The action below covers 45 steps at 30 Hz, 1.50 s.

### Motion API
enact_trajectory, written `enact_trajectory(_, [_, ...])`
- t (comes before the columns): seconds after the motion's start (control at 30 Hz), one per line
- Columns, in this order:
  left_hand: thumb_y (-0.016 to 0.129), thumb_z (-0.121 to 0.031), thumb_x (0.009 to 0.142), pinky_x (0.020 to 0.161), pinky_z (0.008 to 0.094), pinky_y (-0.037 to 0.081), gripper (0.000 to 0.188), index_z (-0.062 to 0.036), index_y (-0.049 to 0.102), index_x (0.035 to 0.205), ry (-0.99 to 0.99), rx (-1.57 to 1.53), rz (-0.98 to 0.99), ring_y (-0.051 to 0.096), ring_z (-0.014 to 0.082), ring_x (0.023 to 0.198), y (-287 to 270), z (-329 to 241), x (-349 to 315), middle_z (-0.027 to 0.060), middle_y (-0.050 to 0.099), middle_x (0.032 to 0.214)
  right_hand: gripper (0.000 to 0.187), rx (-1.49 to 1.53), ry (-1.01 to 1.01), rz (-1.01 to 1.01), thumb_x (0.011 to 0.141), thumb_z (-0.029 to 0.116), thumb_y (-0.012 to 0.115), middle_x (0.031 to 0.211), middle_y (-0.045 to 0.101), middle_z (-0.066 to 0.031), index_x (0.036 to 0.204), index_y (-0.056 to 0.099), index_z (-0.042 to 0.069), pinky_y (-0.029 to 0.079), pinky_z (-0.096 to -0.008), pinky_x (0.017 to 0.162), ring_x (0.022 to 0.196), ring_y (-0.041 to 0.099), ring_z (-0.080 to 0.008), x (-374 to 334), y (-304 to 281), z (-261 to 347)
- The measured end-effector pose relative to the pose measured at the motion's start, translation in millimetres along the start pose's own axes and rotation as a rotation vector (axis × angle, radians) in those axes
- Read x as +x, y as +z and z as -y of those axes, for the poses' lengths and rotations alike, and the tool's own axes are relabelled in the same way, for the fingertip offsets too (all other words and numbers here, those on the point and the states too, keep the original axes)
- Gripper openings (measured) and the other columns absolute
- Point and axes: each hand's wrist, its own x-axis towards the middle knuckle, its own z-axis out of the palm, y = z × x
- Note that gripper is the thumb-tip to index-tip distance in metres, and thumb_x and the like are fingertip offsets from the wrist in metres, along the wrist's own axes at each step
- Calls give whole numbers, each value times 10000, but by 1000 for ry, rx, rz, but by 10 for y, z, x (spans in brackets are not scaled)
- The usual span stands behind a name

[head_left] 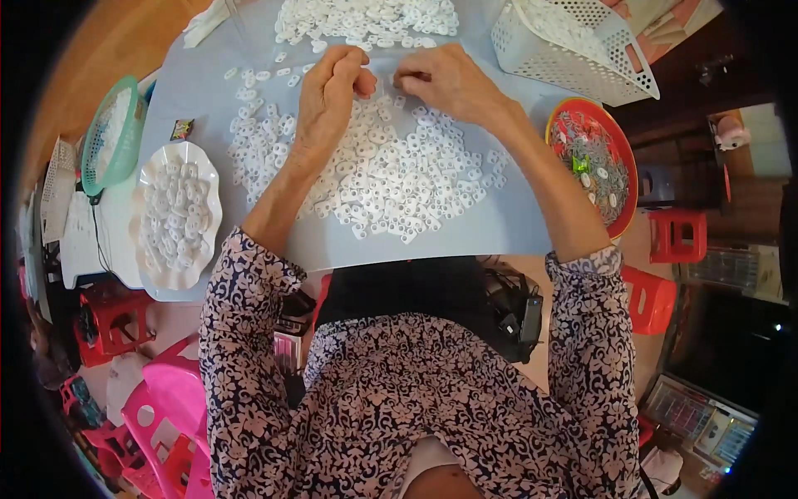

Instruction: Sorting and inspecting small white plastic components on a table in a manufacturing or assembly setting.

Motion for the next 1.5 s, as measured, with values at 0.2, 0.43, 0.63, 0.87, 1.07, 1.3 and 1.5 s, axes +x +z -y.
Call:
enact_trajectory(0.2, [438, -260, 932, 629, 235, 408, 309, 25, 559, 932, -2, 27, 27, 485, 95, 653, 20, -20, -26, 36, 554, 673, 110, 69, -81, 108, 742, 63, 619, 765, 637, -135, 811, 620, -22, 486, -348, 662, 705, 610, -288, -114, -25, 33])
enact_trajectory(0.43, [460, -263, 934, 626, 235, 421, 301, 18, 566, 935, -23, 27, 58, 484, 84, 650, 24, 0, -38, 27, 550, 676, 94, 19, 67, 245, 725, 54, 608, 769, 635, -135, 791, 614, -12, 481, -346, 667, 729, 609, -276, -80, -30, 98])
enact_trajectory(0.63, [457, -225, 936, 634, 234, 427, 255, 5, 566, 929, -23, 66, 75, 486, 78, 656, 58, -23, -56, 18, 534, 667, 80, 184, 121, 224, 729, 25, 609, 746, 642, -99, 796, 605, -17, 478, -297, 621, 642, 596, -186, -97, -58, 134])
enact_trajectory(0.87, [460, -170, 917, 561, 220, 375, 188, -11, 559, 896, 55, 150, 167, 450, 56, 622, 81, -26, -76, 6, 530, 661, 83, 573, 291, -96, 813, -18, 608, 779, 624, -1, 895, 615, -9, 485, -210, 636, 702, 574, -54, -178, -78, 122])
enact_trajectory(1.07, [471, -182, 938, 658, 227, 419, 197, -7, 561, 927, -31, 182, 307, 496, 70, 690, 78, -47, -110, 2, 541, 724, 100, 635, 260, -142, 825, -1, 596, 780, 639, -27, 922, 617, -16, 498, -213, 645, 707, 608, -75, -206, -24, 172])
enact_trajectory(1.3, [482, -157, 914, 603, 215, 407, 178, -10, 575, 873, -42, 29, 236, 495, 64, 641, 109, -19, -96, 1, 547, 667, 122, 684, 294, -169, 846, 50, 572, 732, 641, -29, 908, 647, -24, 490, -216, 603, 668, 618, -89, -261, -74, 201])
enact_trajectory(1.5, [504, -126, 905, 581, 217, 415, 150, -3, 584, 871, -10, 149, 245, 507, 67, 627, 99, -69, -88, 13, 573, 679, 130, 632, 359, -194, 786, 115, 604, 602, 602, -42, 779, 673, 5, 419, -240, 488, 550, 529, -78, -219, 10, 225])
